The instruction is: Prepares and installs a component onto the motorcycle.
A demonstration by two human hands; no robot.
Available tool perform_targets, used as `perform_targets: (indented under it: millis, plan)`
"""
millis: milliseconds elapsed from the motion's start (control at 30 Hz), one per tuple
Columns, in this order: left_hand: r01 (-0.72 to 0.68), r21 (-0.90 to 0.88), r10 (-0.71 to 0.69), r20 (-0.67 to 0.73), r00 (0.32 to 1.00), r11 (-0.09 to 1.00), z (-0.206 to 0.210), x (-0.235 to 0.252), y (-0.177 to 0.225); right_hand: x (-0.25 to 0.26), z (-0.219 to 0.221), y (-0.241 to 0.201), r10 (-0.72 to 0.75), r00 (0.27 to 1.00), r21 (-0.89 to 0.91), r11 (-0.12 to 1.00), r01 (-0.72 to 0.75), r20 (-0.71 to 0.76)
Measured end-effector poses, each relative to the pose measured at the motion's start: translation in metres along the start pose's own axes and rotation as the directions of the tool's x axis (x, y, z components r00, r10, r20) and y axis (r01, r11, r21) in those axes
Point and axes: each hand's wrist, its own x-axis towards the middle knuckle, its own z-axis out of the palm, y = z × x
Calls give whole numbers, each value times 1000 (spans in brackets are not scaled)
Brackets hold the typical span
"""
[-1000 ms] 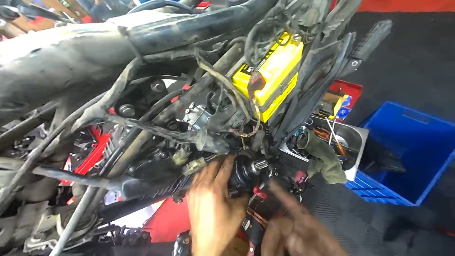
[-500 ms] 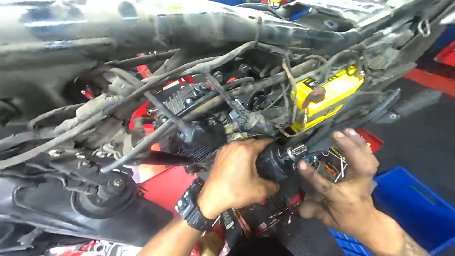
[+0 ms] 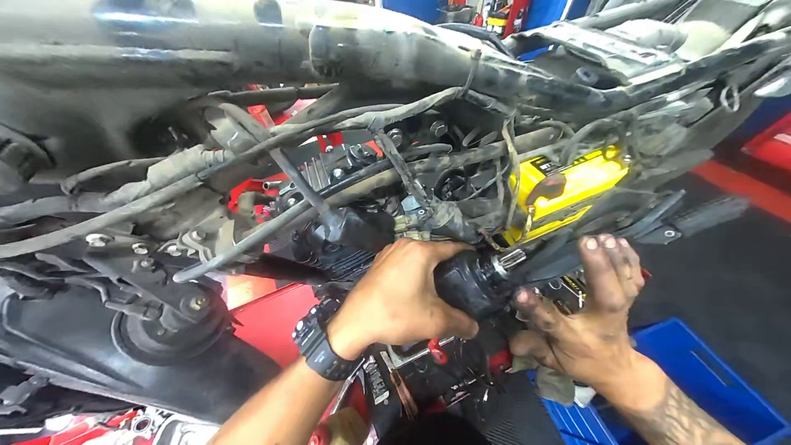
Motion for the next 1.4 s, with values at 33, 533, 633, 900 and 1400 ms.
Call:
perform_targets:
  millis: [33,533,633,900,1400]
  plan:
    - [8,-11,-8,9,1000,1000,-1,1,0,5,1,-1,-10,1000,9,1000,10,-11]
    - [32,-159,-23,56,998,987,-6,5,2,25,-1,29,-245,970,-144,960,241,-9]
    - [44,-150,-35,61,998,988,-5,5,2,21,-7,41,-308,951,-167,937,305,9]
    - [51,-183,-40,62,997,982,-6,5,4,28,-11,44,-378,925,-217,901,375,29]
    - [14,-126,-14,3,1000,992,0,-5,0,-20,3,45,-163,986,-43,986,162,-17]
